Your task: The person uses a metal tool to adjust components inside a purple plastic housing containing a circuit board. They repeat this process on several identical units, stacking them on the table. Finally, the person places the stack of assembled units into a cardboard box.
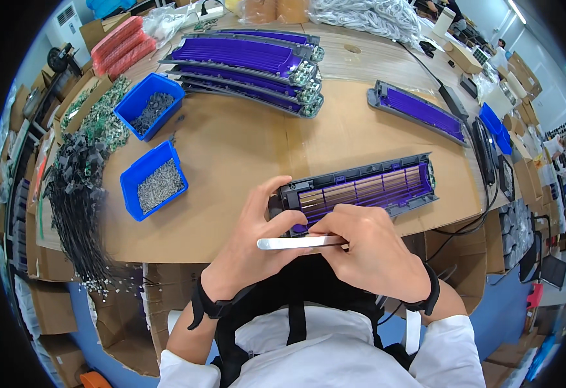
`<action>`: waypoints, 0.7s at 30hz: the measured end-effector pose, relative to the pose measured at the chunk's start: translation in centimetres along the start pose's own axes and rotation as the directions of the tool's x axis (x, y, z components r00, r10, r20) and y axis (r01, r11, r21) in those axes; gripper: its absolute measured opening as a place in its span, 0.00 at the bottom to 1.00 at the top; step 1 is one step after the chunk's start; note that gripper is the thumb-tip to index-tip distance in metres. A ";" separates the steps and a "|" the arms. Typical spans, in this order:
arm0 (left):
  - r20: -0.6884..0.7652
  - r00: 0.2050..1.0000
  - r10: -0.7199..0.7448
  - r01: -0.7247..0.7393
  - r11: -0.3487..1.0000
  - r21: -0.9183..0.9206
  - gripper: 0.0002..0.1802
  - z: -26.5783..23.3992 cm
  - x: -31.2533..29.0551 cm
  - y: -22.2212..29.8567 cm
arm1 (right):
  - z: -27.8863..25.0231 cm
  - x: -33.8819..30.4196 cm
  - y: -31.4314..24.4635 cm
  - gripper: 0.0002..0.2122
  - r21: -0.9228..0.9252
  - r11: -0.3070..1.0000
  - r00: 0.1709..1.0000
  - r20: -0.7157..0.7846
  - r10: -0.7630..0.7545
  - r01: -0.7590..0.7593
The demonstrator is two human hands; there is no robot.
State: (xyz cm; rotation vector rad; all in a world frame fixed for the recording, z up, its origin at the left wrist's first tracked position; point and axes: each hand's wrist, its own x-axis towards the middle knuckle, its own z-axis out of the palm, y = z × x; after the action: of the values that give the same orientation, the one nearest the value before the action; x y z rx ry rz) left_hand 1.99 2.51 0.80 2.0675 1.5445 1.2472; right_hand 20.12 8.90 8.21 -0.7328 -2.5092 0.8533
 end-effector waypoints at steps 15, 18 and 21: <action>0.062 0.998 -0.027 0.032 0.997 -0.071 0.16 -0.7 -0.1 -0.4 | 0.0 1.8 3.3 0.03 0.007 0.998 0.972 0.230 0.055 -0.058; 0.073 0.997 -0.030 0.035 0.997 -0.065 0.16 -0.7 -0.1 -0.4 | 0.2 1.7 3.9 0.05 0.002 0.999 0.971 0.237 0.042 -0.044; 0.073 0.997 -0.031 0.035 0.998 -0.057 0.16 -0.7 -0.3 -0.3 | 0.3 1.7 3.8 0.05 -0.009 0.998 0.966 0.251 0.059 -0.059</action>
State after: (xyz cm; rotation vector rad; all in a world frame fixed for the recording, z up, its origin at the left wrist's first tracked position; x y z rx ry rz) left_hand 1.21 2.23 0.89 2.0194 1.4870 1.1787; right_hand 19.93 12.36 5.92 -0.7439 -2.7209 1.0228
